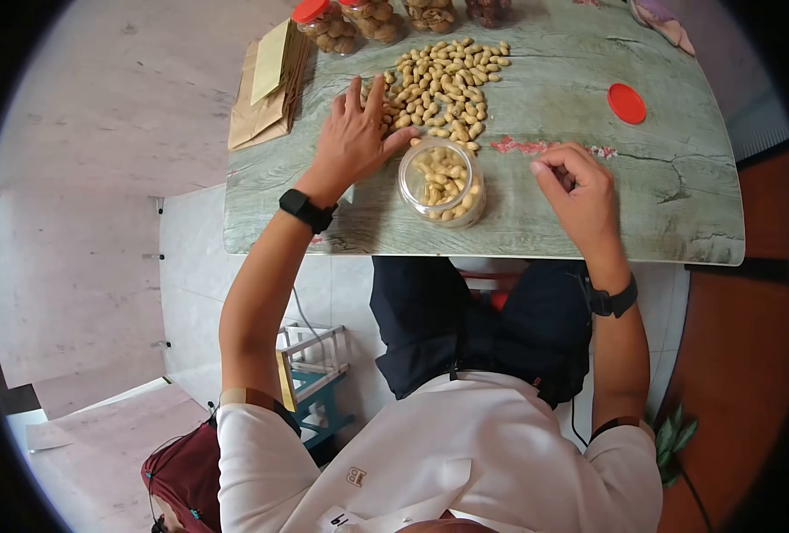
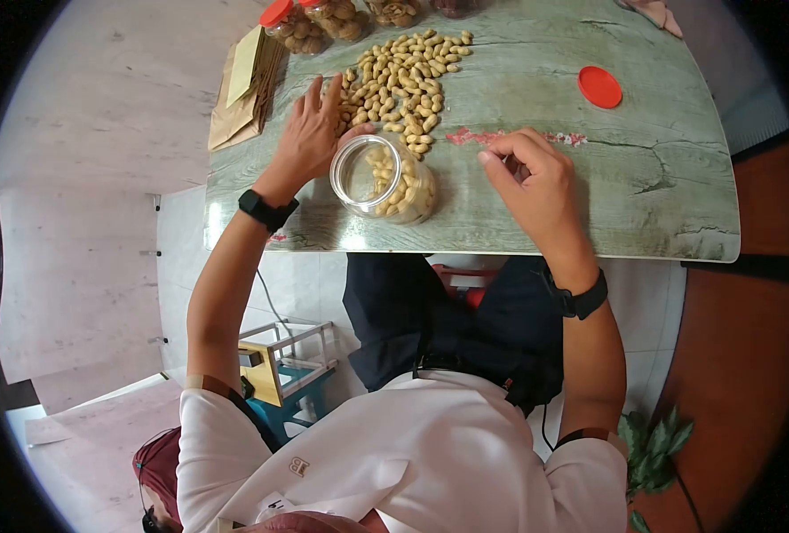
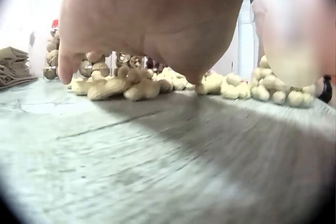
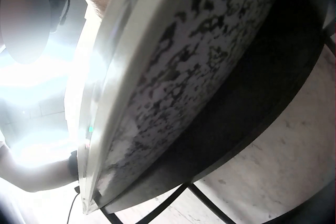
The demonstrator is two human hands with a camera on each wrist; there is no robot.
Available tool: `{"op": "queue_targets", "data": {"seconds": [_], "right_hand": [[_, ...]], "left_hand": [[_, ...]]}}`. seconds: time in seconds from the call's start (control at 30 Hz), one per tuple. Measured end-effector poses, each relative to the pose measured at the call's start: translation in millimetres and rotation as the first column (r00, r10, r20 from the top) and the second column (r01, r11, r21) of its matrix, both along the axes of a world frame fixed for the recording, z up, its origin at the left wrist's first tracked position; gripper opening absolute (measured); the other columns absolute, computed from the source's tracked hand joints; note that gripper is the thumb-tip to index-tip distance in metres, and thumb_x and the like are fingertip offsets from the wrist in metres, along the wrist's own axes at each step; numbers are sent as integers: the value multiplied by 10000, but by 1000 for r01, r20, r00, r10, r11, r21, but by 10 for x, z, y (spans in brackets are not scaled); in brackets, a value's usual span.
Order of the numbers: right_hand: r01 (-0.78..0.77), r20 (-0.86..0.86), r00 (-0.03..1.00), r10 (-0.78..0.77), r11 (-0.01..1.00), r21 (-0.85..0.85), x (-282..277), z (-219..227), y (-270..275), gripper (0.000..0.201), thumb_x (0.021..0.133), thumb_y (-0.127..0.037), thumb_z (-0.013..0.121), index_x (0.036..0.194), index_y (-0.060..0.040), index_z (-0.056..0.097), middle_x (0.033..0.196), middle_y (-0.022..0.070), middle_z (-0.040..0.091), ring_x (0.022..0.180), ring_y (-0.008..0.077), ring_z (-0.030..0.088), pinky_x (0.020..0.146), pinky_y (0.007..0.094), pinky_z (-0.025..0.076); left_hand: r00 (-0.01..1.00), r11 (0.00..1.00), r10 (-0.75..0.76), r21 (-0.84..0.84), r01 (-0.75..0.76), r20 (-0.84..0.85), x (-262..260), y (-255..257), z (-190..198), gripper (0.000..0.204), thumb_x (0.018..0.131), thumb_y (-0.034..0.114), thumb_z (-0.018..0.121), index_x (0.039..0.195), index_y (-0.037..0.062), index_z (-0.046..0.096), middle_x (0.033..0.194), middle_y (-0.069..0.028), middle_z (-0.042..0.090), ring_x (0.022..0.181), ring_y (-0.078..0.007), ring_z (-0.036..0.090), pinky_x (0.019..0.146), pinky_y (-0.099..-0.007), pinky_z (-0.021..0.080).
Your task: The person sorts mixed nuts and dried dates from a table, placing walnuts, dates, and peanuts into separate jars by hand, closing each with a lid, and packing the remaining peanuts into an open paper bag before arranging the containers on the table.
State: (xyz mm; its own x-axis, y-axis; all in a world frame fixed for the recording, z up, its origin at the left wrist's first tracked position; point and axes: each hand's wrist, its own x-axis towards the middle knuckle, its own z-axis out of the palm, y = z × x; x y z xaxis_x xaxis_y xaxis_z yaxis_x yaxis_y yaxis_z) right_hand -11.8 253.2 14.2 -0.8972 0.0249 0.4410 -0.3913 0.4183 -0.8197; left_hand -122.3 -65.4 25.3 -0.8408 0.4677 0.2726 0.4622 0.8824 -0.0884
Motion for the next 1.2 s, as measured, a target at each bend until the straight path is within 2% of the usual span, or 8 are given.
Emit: {"op": "queue_targets", "data": {"seconds": [0.2, 0.63, 0.73, 0.77, 0.8, 0.83, 0.9, 1.2], "right_hand": [[5, 13, 1000, -5, 1000, 7, 4, 11, 10, 87, 886, -32, 764, 910, -15, 683, 824, 37, 649, 632, 102, 562, 572, 261, 449], [14, 12, 1000, -14, 1000, 12, 0, 1, 9, 83, 880, -27, 768, 912, -15, 693, 837, 40, 667, 631, 104, 569, 572, 260, 456], [9, 14, 1000, -9, 1000, 5, -4, 5, 7, 81, 882, -27, 767, 911, -13, 693, 838, 40, 667, 632, 103, 569, 573, 259, 455], [9, 15, 1000, -9, 1000, 5, -6, 4, 6, 81, 882, -27, 767, 911, -13, 693, 838, 40, 667, 632, 103, 569, 573, 259, 455], [4, 6, 1000, -4, 1000, 0, -7, 4, 3, 80, 882, -27, 766, 913, -12, 694, 839, 40, 668, 633, 103, 569, 573, 260, 454], [-1, -5, 1000, 1, 1000, -5, -10, 4, 0, 80, 883, -27, 766, 914, -11, 694, 840, 40, 668, 635, 104, 569, 573, 260, 454], [-6, -4, 1000, 6, 1000, -1, -13, 2, 9, 79, 883, -26, 765, 914, -11, 694, 840, 39, 669, 637, 104, 570, 573, 260, 453], [-1, 21, 1000, 1, 1000, 10, -9, 9, 10, 74, 891, -35, 759, 911, -11, 692, 836, 38, 667, 634, 104, 569, 570, 262, 453]], "left_hand": [[992, 992, -126, 27, 126, 11, -186, 17, -52, 655, 1009, 490, 616, 1461, 32, 496, 1203, -196, 572, 1068, -397, 566, 925, -482, 496], [990, 988, -132, 86, 127, 56, -312, 102, -69, 257, 1006, 245, 634, 1188, 71, 584, 1008, -147, 634, 924, -331, 691, 681, -422, 587], [990, 859, -140, 500, 112, 19, -402, 74, -54, 206, 1042, 205, 583, 1184, 56, 582, 966, -115, 643, 852, -239, 685, 538, -341, 526], [921, 575, -149, 789, -214, 359, -417, 98, 37, 199, 1068, 218, 555, 1162, 46, 589, 945, -93, 630, 748, -193, 614, 506, -302, 475], [735, 201, -295, 791, -577, 611, -422, 112, 108, 212, 1093, 230, 526, 1139, 35, 596, 925, -71, 618, 645, -147, 543, 474, -263, 425], [735, 201, -294, 791, -578, 611, -423, 103, 144, 212, 1093, 230, 526, 1139, 35, 596, 925, -71, 618, 645, -147, 543, 474, -263, 425], [520, -155, -668, 584, -797, 532, -445, 50, 180, 247, 1103, 249, 514, 1126, 14, 586, 916, -68, 595, 670, -92, 502, 439, -198, 341], [449, -361, -816, 285, -888, 365, -408, 111, 178, 447, 1126, 359, 430, 1197, -59, 575, 1122, -184, 580, 835, -203, 575, 501, -222, 449]]}}
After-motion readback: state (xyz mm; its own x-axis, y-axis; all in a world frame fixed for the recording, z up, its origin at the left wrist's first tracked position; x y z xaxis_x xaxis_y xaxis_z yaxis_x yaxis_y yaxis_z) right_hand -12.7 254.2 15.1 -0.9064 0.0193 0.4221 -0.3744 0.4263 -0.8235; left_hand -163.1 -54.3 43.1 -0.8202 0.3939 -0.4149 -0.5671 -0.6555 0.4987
